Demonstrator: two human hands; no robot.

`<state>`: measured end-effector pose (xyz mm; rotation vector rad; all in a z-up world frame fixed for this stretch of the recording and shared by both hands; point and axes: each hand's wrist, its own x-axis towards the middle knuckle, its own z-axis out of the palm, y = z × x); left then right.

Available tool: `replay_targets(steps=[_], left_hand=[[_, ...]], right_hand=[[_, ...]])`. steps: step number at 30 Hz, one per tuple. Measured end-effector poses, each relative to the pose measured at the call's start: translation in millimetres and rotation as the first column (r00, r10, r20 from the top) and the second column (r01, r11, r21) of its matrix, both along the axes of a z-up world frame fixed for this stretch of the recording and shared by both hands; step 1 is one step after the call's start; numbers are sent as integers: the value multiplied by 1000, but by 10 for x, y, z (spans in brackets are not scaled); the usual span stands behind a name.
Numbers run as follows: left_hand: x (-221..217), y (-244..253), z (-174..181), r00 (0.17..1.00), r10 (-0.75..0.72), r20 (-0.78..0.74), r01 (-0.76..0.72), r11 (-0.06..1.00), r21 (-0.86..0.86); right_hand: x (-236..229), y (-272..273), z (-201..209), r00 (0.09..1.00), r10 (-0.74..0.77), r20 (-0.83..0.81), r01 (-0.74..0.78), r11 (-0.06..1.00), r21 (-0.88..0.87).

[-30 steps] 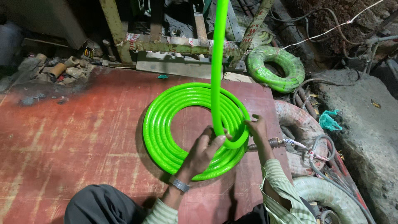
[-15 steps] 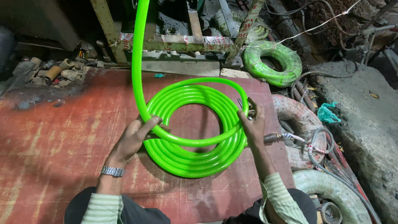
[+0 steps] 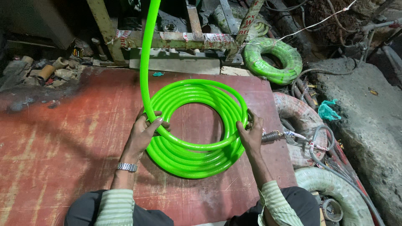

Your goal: The person sits on a red mat and coils a long green flexible hose into a tight circular bundle on the floor. They repeatedly pull the hose, loop it around the existing coil, and adjust the layers to keep the bundle compact.

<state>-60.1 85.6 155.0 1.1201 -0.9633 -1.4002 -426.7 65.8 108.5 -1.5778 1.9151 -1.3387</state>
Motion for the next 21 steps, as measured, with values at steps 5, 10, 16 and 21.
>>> replay_targets(steps=[5,10,16,21], left_hand=[[-11,-103,-176,999,45,15,-46,997,57],[-18,-121,-141,994,105,28,-107,991,77],[-34,-142,-41,988,146,58,-150,986,67],[20,-219,-279,981,187,59,-190,980,52]], right_hand=[[2,-8,36,998,-54,43,52,997,49],[-210,-113,-343,996,-94,3,92,978,189],[-188,-102,-335,992,-111,-56,120,971,207],[-375,-209,-602,987,-94,-130,125,960,250]])
